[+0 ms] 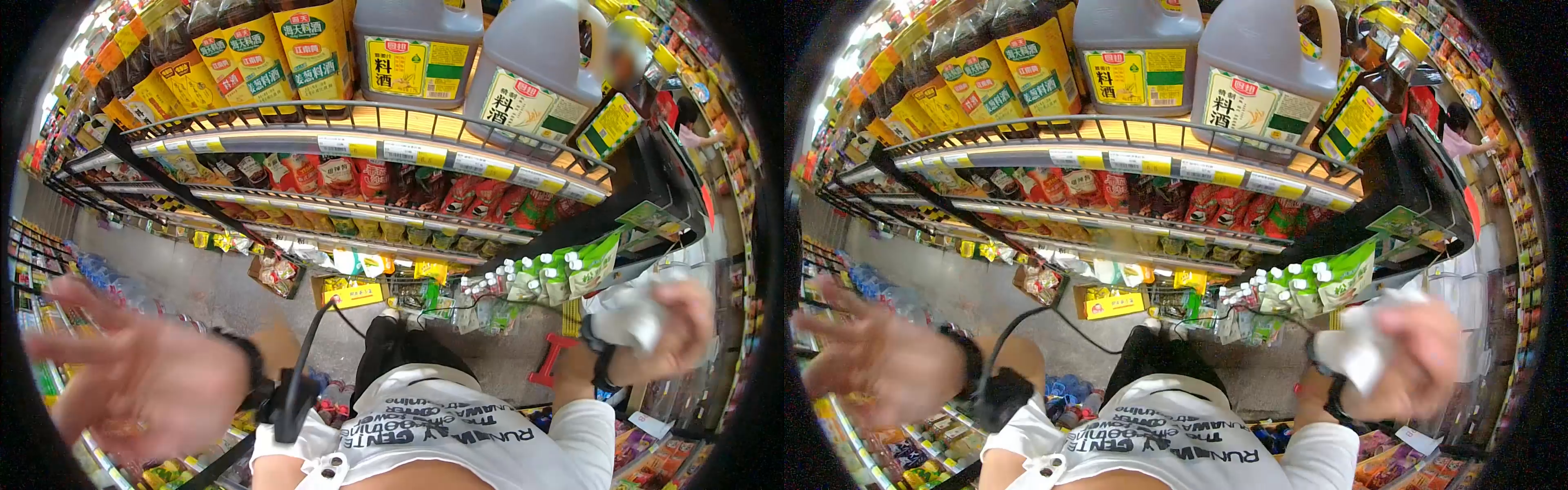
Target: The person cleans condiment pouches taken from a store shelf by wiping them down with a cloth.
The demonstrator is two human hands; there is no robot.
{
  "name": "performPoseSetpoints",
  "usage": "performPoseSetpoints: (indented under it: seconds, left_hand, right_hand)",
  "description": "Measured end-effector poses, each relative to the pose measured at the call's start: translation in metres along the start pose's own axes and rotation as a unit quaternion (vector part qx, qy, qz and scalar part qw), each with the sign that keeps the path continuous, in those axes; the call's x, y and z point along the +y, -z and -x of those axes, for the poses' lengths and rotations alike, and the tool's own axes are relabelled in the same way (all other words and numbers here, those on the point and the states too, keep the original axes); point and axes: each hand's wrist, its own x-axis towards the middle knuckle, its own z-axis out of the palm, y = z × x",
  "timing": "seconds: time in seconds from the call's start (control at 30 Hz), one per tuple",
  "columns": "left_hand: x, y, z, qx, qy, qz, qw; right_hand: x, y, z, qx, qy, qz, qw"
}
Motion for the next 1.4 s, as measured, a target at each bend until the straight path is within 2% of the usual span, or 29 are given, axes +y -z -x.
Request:
performPoseSetpoints:
  seconds: [0.03, 0.07, 0.1, 0.13, 0.17, 0.2, 0.23, 0.27, 0.3, 0.33, 0.37, 0.4, 0.5, 0.57, 0.6, 0.73, 0.8, 0.87, 0.93, 1.0, 1.07, 1.1, 1.13, 1.2, 1.23, 1.27, 1.33, 1.37, 1.4]
  left_hand:
    - [0.0, 0.034, 0.024, -0.106, 0.159, 0.097, 0.977]
    - [-0.016, 0.064, 0.043, -0.193, 0.213, 0.036, 0.957]
    - [-0.035, 0.066, 0.071, -0.235, 0.239, -0.077, 0.939]
    - [-0.047, 0.071, 0.103, -0.201, 0.325, -0.26, 0.887]
    - [-0.057, 0.071, 0.124, -0.199, 0.429, -0.237, 0.849]
    - [-0.071, 0.088, 0.148, -0.294, 0.433, -0.285, 0.803]
    - [-0.082, 0.095, 0.168, -0.375, 0.372, -0.315, 0.788]
    - [-0.085, 0.093, 0.179, -0.408, 0.383, -0.329, 0.761]
    - [-0.092, 0.095, 0.193, -0.444, 0.332, -0.38, 0.741]
    - [-0.1, 0.101, 0.205, -0.458, 0.358, -0.379, 0.721]
    - [-0.105, 0.108, 0.212, -0.498, 0.333, -0.386, 0.701]
    - [-0.107, 0.116, 0.216, -0.534, 0.34, -0.391, 0.668]
    - [-0.104, 0.152, 0.219, -0.596, 0.304, -0.365, 0.648]
    - [-0.102, 0.169, 0.214, -0.629, 0.303, -0.348, 0.626]
    - [-0.104, 0.172, 0.21, -0.642, 0.315, -0.335, 0.613]
    - [-0.123, 0.174, 0.214, -0.63, 0.318, -0.337, 0.623]
    - [-0.131, 0.172, 0.217, -0.668, 0.294, -0.374, 0.573]
    - [-0.134, 0.171, 0.217, -0.671, 0.304, -0.362, 0.571]
    - [-0.133, 0.17, 0.217, -0.666, 0.333, -0.335, 0.577]
    - [-0.124, 0.168, 0.213, -0.654, 0.367, -0.314, 0.582]
    - [-0.11, 0.154, 0.191, -0.638, 0.389, -0.259, 0.612]
    - [-0.103, 0.146, 0.181, -0.632, 0.432, -0.239, 0.597]
    - [-0.097, 0.141, 0.174, -0.629, 0.434, -0.239, 0.598]
    - [-0.084, 0.133, 0.161, -0.598, 0.345, -0.193, 0.697]
    - [-0.077, 0.131, 0.153, -0.589, 0.409, -0.135, 0.684]
    - [-0.072, 0.13, 0.147, -0.565, 0.442, -0.063, 0.694]
    - [-0.054, 0.129, 0.14, -0.48, 0.58, 0.034, 0.657]
    - [-0.045, 0.129, 0.127, -0.44, 0.722, 0.02, 0.533]
    - [-0.037, 0.134, 0.132, -0.41, 0.718, 0.012, 0.562]
  right_hand:
    - [-0.001, -0.017, 0.009, -0.031, -0.081, -0.018, 0.996]
    - [-0.011, -0.034, 0.014, -0.063, -0.177, 0.025, 0.982]
    - [-0.014, -0.045, 0.025, -0.083, -0.256, 0.027, 0.963]
    - [-0.014, -0.053, 0.035, -0.128, -0.277, 0.035, 0.952]
    - [-0.012, -0.06, 0.051, -0.164, -0.308, 0.03, 0.937]
    - [-0.015, -0.075, 0.06, -0.173, -0.381, -0.018, 0.908]
    - [-0.013, -0.09, 0.069, -0.212, -0.413, -0.03, 0.885]
    - [-0.014, -0.109, 0.071, -0.252, -0.429, -0.02, 0.867]
    - [-0.007, -0.127, 0.082, -0.269, -0.441, -0.033, 0.855]
    - [-0.002, -0.146, 0.087, -0.269, -0.463, -0.039, 0.844]
    - [0.007, -0.169, 0.096, -0.249, -0.413, -0.027, 0.876]
    - [0.021, -0.191, 0.104, -0.248, -0.427, -0.008, 0.87]
    - [0.06, -0.248, 0.117, -0.166, -0.405, 0.085, 0.895]
    - [0.08, -0.266, 0.121, -0.155, -0.372, 0.134, 0.905]
    - [0.082, -0.267, 0.116, -0.215, -0.424, 0.162, 0.865]
    - [0.072, -0.271, 0.122, -0.14, -0.356, 0.169, 0.908]
    - [0.059, -0.268, 0.125, -0.113, -0.363, 0.083, 0.921]
    - [0.049, -0.256, 0.12, -0.155, -0.381, 0.127, 0.903]
    - [0.029, -0.25, 0.105, -0.113, -0.384, 0.058, 0.915]
    - [0.021, -0.246, 0.12, -0.023, -0.411, -0.024, 0.911]
    - [-0.005, -0.237, 0.119, 0.054, -0.405, -0.076, 0.91]
    - [-0.01, -0.233, 0.125, 0.078, -0.375, -0.084, 0.92]
    - [-0.024, -0.229, 0.118, 0.091, -0.39, -0.108, 0.91]
    - [-0.057, -0.222, 0.094, 0.051, -0.425, -0.153, 0.891]
    - [-0.071, -0.221, 0.081, 0.031, -0.433, -0.17, 0.885]
    - [-0.082, -0.222, 0.071, 0.026, -0.437, -0.178, 0.881]
    - [-0.097, -0.222, 0.052, -0.029, -0.427, -0.204, 0.881]
    - [-0.102, -0.223, 0.045, -0.033, -0.416, -0.224, 0.881]
    - [-0.106, -0.222, 0.039, -0.036, -0.405, -0.243, 0.881]
